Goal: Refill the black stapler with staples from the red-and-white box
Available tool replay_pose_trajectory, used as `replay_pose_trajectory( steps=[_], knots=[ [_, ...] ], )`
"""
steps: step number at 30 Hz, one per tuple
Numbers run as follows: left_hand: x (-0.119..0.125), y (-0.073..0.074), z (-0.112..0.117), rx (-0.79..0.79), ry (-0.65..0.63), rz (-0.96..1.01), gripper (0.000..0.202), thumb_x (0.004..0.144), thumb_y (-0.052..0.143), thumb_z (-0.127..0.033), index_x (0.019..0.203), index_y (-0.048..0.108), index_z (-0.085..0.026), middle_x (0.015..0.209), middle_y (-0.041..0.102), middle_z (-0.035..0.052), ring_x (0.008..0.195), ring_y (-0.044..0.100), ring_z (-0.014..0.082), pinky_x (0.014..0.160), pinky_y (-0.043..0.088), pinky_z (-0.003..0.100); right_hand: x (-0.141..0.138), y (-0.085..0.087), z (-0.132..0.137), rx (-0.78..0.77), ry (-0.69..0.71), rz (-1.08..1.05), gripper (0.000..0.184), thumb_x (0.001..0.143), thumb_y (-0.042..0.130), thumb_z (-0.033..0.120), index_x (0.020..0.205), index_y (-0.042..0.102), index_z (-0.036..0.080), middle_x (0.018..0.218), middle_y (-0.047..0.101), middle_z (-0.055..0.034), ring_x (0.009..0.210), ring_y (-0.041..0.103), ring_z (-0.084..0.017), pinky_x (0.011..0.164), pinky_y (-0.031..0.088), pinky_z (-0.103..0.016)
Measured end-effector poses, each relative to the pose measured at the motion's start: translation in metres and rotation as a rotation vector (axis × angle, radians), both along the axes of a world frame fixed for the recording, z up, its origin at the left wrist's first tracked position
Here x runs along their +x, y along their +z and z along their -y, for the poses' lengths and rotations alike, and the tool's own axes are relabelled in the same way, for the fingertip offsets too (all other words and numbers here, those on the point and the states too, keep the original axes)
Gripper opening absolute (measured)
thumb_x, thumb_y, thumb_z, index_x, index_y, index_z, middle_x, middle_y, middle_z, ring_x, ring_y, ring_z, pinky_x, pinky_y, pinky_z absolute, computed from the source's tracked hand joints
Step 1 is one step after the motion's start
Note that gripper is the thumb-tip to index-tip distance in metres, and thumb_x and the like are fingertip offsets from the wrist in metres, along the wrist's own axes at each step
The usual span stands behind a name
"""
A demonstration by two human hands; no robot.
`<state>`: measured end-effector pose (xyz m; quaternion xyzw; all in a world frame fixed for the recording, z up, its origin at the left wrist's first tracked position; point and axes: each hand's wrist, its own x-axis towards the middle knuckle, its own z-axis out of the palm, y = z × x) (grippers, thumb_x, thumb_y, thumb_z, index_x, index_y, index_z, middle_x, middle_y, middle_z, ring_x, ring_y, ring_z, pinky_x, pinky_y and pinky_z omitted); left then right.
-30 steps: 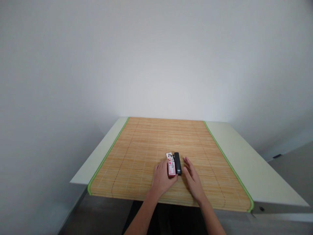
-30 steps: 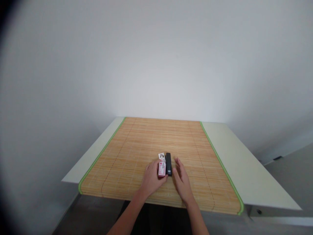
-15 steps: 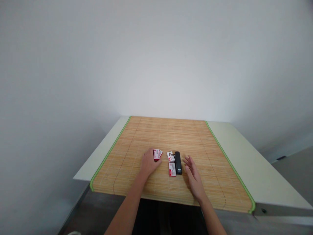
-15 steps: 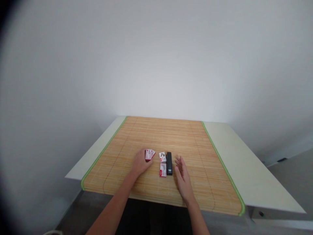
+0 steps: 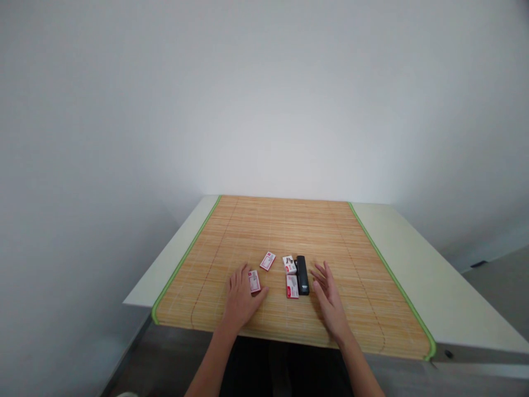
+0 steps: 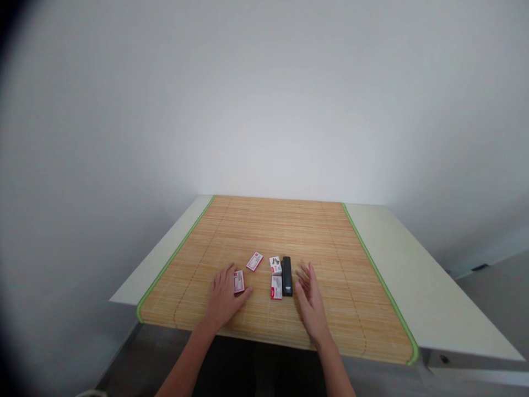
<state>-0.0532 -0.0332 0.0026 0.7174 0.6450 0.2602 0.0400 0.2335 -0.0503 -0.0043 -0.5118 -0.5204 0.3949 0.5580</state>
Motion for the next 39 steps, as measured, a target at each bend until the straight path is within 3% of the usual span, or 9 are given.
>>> replay_pose_trajectory(
  steps=[3, 5, 9, 16, 21, 25, 31, 35, 39],
  knots=[
    [0.022, 0.012, -0.016, 0.02, -0.103, 0.005, 0.062, 0.096, 0.059, -0.048, 0.152, 0.04, -0.029, 0.156, 0.045, 0.0093, 0.141, 0.041, 0.0315, 0.119, 0.029, 0.052, 0.0, -0.004, -0.001, 0.012, 0.003, 0.02, 0.075, 0.1, 0.057, 0.052, 0.163, 0.02, 0.038, 0.164, 0.038, -0.0077, 0.144, 0.047, -0.028, 0.122, 0.037, -0.057],
    [0.041, 0.018, -0.033, 0.029, -0.208, -0.008, 0.055, 0.097, 0.058, -0.046, 0.149, 0.046, -0.032, 0.153, 0.049, 0.0078, 0.139, 0.043, 0.0307, 0.121, 0.027, 0.052, 0.0, -0.006, -0.002, 0.023, 0.006, 0.03, 0.074, 0.099, 0.058, 0.052, 0.163, 0.023, 0.037, 0.164, 0.038, -0.008, 0.144, 0.047, -0.029, 0.122, 0.037, -0.058],
    [0.069, 0.021, -0.069, -0.007, -0.367, -0.037, 0.05, 0.097, 0.06, -0.05, 0.144, 0.053, -0.034, 0.146, 0.056, 0.0063, 0.134, 0.046, 0.0302, 0.117, 0.031, 0.049, -0.001, -0.006, -0.002, 0.032, 0.014, 0.045, 0.073, 0.099, 0.059, 0.051, 0.162, 0.025, 0.037, 0.163, 0.04, -0.0085, 0.144, 0.048, -0.029, 0.122, 0.036, -0.058],
    [0.069, 0.008, -0.102, 0.004, -0.356, -0.061, 0.053, 0.105, 0.045, -0.047, 0.156, 0.038, -0.035, 0.151, 0.052, 0.0052, 0.137, 0.045, 0.0253, 0.116, 0.033, 0.043, -0.002, -0.003, -0.002, 0.03, 0.012, 0.083, 0.071, 0.099, 0.059, 0.051, 0.161, 0.028, 0.035, 0.16, 0.045, -0.0096, 0.142, 0.05, -0.03, 0.121, 0.037, -0.059],
    [0.059, 0.013, -0.115, -0.002, -0.31, -0.065, 0.052, 0.105, 0.045, -0.045, 0.156, 0.039, -0.033, 0.15, 0.053, 0.0061, 0.138, 0.045, 0.0261, 0.118, 0.033, 0.045, -0.002, 0.0, -0.002, 0.028, 0.006, 0.165, 0.07, 0.095, 0.064, 0.051, 0.158, 0.037, 0.033, 0.158, 0.048, -0.009, 0.143, 0.049, -0.03, 0.122, 0.036, -0.058],
    [0.059, 0.027, -0.099, 0.059, -0.258, 0.001, 0.051, 0.105, 0.046, -0.039, 0.155, 0.041, -0.027, 0.153, 0.05, 0.0099, 0.139, 0.045, 0.0281, 0.118, 0.033, 0.049, -0.004, 0.002, -0.003, 0.072, -0.024, 0.267, 0.066, 0.091, 0.069, 0.05, 0.151, 0.046, 0.031, 0.151, 0.054, -0.0093, 0.137, 0.053, -0.03, 0.118, 0.041, -0.054],
    [0.076, 0.026, -0.023, -0.003, -0.412, 0.141, 0.035, 0.105, 0.045, -0.032, 0.137, 0.058, -0.027, 0.138, 0.062, 0.0065, 0.129, 0.054, 0.0249, 0.113, 0.042, 0.045, -0.018, -0.003, -0.017, 0.052, -0.126, 0.375, 0.047, 0.084, 0.075, 0.049, 0.121, 0.062, 0.023, 0.111, 0.068, -0.0093, 0.102, 0.065, -0.029, 0.096, 0.054, -0.048],
    [0.081, 0.02, 0.003, -0.076, -0.401, 0.2, 0.052, 0.091, 0.066, -0.035, 0.141, 0.055, -0.027, 0.14, 0.06, 0.0063, 0.13, 0.052, 0.0287, 0.113, 0.042, 0.048, -0.023, -0.004, -0.027, -0.002, -0.139, 0.376, 0.036, 0.082, 0.073, 0.046, 0.108, 0.061, 0.024, 0.095, 0.068, -0.0053, 0.083, 0.064, -0.026, 0.081, 0.055, -0.042],
    [0.076, 0.028, 0.008, -0.127, -0.461, 0.218, 0.064, 0.079, 0.073, -0.028, 0.141, 0.057, -0.031, 0.139, 0.062, 0.0044, 0.128, 0.052, 0.0307, 0.112, 0.042, 0.05, -0.018, -0.002, -0.029, 0.009, -0.081, 0.332, 0.035, 0.086, 0.067, 0.043, 0.114, 0.062, 0.023, 0.1, 0.07, -0.0059, 0.089, 0.065, -0.026, 0.085, 0.055, -0.042]
  ],
)
